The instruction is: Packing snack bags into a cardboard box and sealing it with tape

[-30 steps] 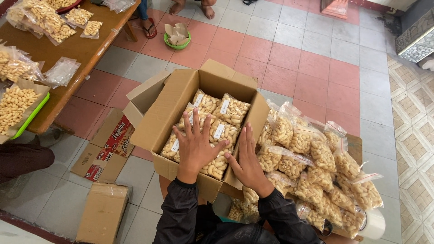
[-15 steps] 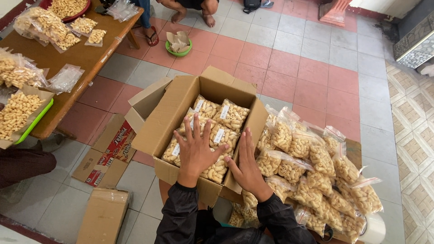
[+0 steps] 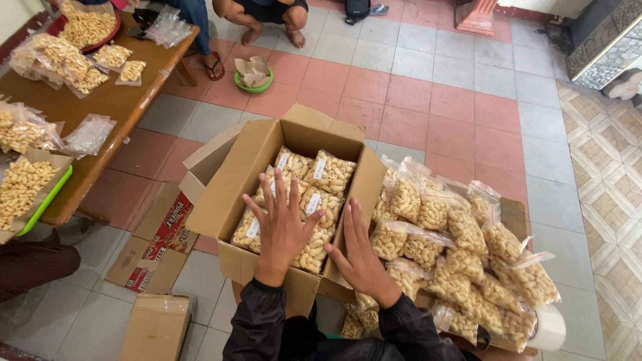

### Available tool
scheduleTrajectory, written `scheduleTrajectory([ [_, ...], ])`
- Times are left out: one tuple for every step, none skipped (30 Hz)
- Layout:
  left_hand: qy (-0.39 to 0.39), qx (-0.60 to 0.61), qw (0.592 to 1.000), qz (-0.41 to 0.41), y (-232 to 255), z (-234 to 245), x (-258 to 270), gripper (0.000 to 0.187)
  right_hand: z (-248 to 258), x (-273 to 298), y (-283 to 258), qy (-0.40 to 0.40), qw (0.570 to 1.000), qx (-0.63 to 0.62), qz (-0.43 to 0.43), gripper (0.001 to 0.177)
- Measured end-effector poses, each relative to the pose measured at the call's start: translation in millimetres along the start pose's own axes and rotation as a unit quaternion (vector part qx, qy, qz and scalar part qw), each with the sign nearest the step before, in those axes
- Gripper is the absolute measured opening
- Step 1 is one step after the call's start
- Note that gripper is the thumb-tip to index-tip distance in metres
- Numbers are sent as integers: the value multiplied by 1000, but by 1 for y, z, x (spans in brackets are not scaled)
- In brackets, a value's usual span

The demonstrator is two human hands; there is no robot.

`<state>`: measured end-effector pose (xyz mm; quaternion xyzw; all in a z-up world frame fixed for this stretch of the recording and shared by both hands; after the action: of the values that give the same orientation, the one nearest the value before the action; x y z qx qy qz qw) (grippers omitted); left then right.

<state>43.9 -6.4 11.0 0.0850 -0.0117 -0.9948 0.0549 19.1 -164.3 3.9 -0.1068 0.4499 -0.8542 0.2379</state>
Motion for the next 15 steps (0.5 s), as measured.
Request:
scheduleTrajectory([
  [2, -2, 1000, -1, 2, -1, -1, 90, -1, 3, 1, 2, 1000, -1, 2, 84],
  [28, 19, 999, -34, 7, 0, -1, 87, -2, 5, 1, 2, 1000, -12, 22, 82],
  [47, 41, 996, -70, 13, -2, 3, 84, -4, 13, 3, 1, 999, -24, 36, 81],
  [43, 41, 996, -72, 21, 3, 0, 84, -2, 14, 4, 1, 999, -27, 32, 81],
  [23, 76, 991, -107, 30, 6, 1, 82, -1, 17, 4, -8, 999, -32, 33, 80],
  [3, 111, 984, -141, 40, 10, 2, 79, -1, 20, 4, -18, 999, -37, 35, 80],
  [-2, 112, 984, -140, 44, 4, -1, 79, 1, 24, 7, -20, 999, -40, 31, 80],
  [-52, 100, 981, -156, 51, -6, -4, 84, 3, 28, 11, -25, 998, -42, 26, 81],
  [-100, 88, 976, -170, 56, -15, -7, 89, 6, 30, 15, -30, 998, -43, 22, 82],
  [-103, 87, 976, -169, 56, -6, -20, 89, 13, 31, 16, -32, 998, -45, 21, 82],
  [-178, 82, 964, -180, 59, -4, -25, 91, 19, 38, 20, -31, 998, -49, -7, 83],
  [-253, 77, 945, -191, 61, -4, -30, 94, 25, 44, 23, -29, 998, -52, -34, 85],
  [-257, 78, 945, -187, 58, -3, -37, 94, 29, 53, 29, -34, 997, -54, -36, 85],
  [-241, 80, 950, -184, 56, 0, -45, 89, 38, 61, 36, 3, 998, -38, -52, 85],
  [-222, 81, 954, -186, 55, 5, -56, 84, 48, 68, 43, 47, 996, -22, -68, 87],
])
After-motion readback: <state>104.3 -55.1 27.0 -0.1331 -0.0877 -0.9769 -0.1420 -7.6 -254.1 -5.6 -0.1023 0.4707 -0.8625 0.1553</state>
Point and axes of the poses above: each hand's wrist, its own x-axis away from the middle knuckle, its own z-axis out of the back of the hand, y = z × x, the point moved 5 cm from there along -x, towards the middle knuckle, and after that the axes turned 6 degrees about -x, right-handed, at the moved point
